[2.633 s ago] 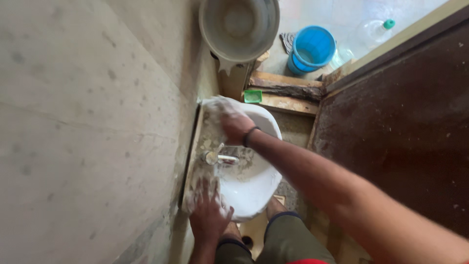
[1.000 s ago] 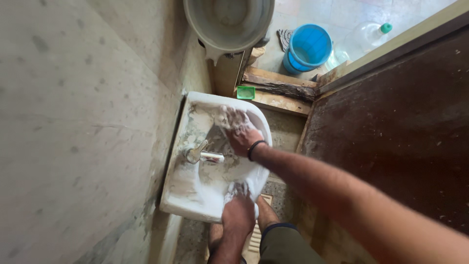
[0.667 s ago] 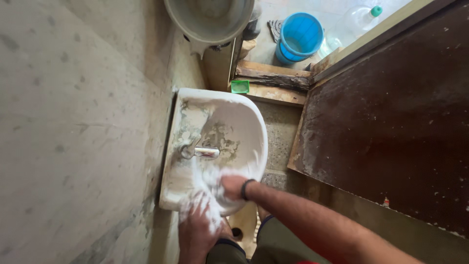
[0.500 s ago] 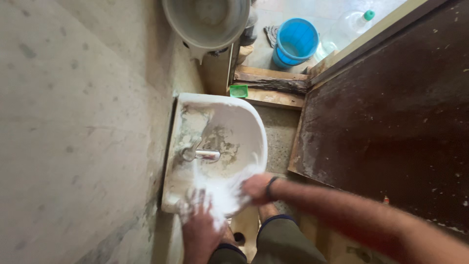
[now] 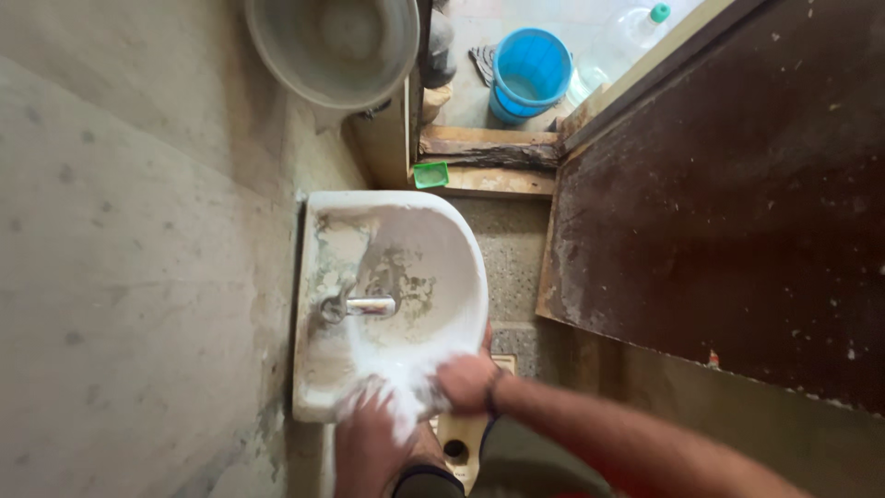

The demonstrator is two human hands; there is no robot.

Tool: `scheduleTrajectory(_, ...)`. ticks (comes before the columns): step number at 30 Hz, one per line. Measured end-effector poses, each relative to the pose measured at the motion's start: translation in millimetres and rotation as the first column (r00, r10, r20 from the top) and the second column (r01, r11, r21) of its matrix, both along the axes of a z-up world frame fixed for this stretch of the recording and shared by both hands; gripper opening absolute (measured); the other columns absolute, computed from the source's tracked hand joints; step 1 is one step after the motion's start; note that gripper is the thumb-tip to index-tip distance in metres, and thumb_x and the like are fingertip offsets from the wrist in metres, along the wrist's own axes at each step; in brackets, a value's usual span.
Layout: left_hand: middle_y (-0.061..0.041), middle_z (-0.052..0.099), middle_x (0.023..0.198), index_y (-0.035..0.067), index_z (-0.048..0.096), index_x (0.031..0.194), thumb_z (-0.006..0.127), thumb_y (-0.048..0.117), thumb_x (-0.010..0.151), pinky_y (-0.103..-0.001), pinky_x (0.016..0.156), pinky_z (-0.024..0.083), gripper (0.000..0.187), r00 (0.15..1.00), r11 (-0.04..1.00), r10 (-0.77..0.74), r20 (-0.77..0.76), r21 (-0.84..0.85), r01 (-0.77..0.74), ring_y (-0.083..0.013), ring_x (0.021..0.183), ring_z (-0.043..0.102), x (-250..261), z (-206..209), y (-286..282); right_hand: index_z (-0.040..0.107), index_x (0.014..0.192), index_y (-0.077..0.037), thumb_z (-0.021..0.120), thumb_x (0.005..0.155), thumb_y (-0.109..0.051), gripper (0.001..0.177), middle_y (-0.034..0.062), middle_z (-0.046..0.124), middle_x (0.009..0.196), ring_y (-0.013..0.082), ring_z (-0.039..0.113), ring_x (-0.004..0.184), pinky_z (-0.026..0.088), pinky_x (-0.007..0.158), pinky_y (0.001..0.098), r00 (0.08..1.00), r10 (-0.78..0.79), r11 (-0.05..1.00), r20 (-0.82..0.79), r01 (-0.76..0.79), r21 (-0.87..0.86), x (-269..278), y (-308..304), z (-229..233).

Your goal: The person scrubs the inside and outside of a small ceramic wall-mounted sink using a white cloth and a white cleaning paste.

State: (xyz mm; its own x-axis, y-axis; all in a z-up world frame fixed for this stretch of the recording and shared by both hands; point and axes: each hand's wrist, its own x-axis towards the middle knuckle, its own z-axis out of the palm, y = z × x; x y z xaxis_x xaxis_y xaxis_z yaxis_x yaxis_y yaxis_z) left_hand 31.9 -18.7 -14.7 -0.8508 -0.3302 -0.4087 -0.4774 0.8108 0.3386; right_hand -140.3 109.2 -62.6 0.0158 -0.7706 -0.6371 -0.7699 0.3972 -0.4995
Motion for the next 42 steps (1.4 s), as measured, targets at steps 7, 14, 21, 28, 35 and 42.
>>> scheduleTrajectory(7, -0.013, 0.043, 0.156, 0.012, 0.053, 0.143, 0.073, 0.05, 0.073, -0.057, 0.118, 0.02, 0.083, 0.989, 0.999, -0.024, 0.145, -0.016, 0.027, -0.0332, 0.148, 0.031, -0.8, -17.0, 15.2, 0.055, 0.143, 0.003, 0.058, 0.105, -0.026, 0.048, 0.0281, 0.061, 0.127, 0.0415, 0.058, 0.115, 0.045, 0.102, 0.0519, 0.642, -0.766, 0.544, -0.012, 0.639, -0.544, -50.2, 34.6, -48.3)
scheduleTrajectory(14, -0.026, 0.022, 0.165, 0.001, 0.029, 0.16, 0.076, 0.053, 0.081, -0.047, 0.117, 0.026, 0.106, 0.906, 0.961, -0.058, 0.42, 0.27, -0.064, -0.0359, 0.147, 0.024, -118.7, -1.9, 57.1, 0.071, 0.119, -0.001, 0.067, 0.095, -0.04, 0.046, 0.0122, 0.076, 0.106, 0.0224, 0.069, 0.093, 0.057, 0.084, 0.0395, -0.329, -0.609, 0.21, 0.722, 0.811, 0.546, -214.5, -104.4, -90.5)
scheduleTrajectory(21, -0.021, 0.031, 0.164, 0.0, 0.035, 0.153, 0.076, 0.046, 0.078, -0.045, 0.117, 0.029, 0.097, 0.958, 0.953, -0.032, 0.284, 0.297, -0.056, -0.0361, 0.148, 0.027, -124.0, -33.4, 57.4, 0.074, 0.117, -0.003, 0.067, 0.097, -0.02, 0.026, 0.0126, 0.077, 0.105, 0.0231, 0.072, 0.088, 0.06, 0.077, 0.0415, -0.432, -0.525, 0.515, 0.733, 0.525, 0.678, -227.7, -84.6, -165.2)
scheduleTrajectory(28, -0.02, 0.031, 0.163, 0.004, 0.034, 0.155, 0.069, 0.05, 0.08, -0.049, 0.114, 0.029, 0.095, 0.867, 0.971, -0.077, 0.493, 0.233, -0.047, -0.0361, 0.147, 0.028, -36.1, -102.7, 41.8, 0.049, 0.15, -0.01, 0.039, 0.097, -0.045, 0.064, 0.0155, 0.055, 0.153, 0.0273, 0.057, 0.137, 0.049, 0.115, 0.0449, -0.851, -0.232, 0.056, 0.471, 0.472, 0.88, -25.6, -6.4, -8.8)
scheduleTrajectory(35, -0.021, 0.035, 0.159, 0.003, 0.036, 0.154, 0.068, 0.046, 0.08, -0.048, 0.112, 0.032, 0.091, 0.444, 0.262, 0.813, 0.376, 0.445, -0.857, -0.0371, 0.143, 0.033, 57.2, -165.5, 28.9, 0.06, 0.13, -0.002, 0.039, 0.101, -0.047, 0.057, 0.0233, 0.067, 0.13, 0.0379, 0.061, 0.122, 0.048, 0.108, 0.0496, -0.426, -0.664, -0.122, 0.615, 0.873, 0.473, -113.3, -22.8, -25.4)
scheduleTrajectory(42, -0.022, 0.039, 0.155, 0.003, 0.038, 0.153, 0.067, 0.043, 0.081, -0.048, 0.11, 0.034, 0.087, -0.061, -0.386, 0.905, 0.422, 0.75, -0.536, -0.0381, 0.139, 0.037, 33.1, -149.9, 65.1, 0.07, 0.106, 0.001, 0.052, 0.089, -0.034, 0.043, 0.0268, 0.067, 0.102, 0.0529, 0.059, 0.112, 0.044, 0.099, 0.0586, 0.482, -0.704, 0.708, -0.521, 0.419, -0.569, -37.9, -25.6, -78.1)
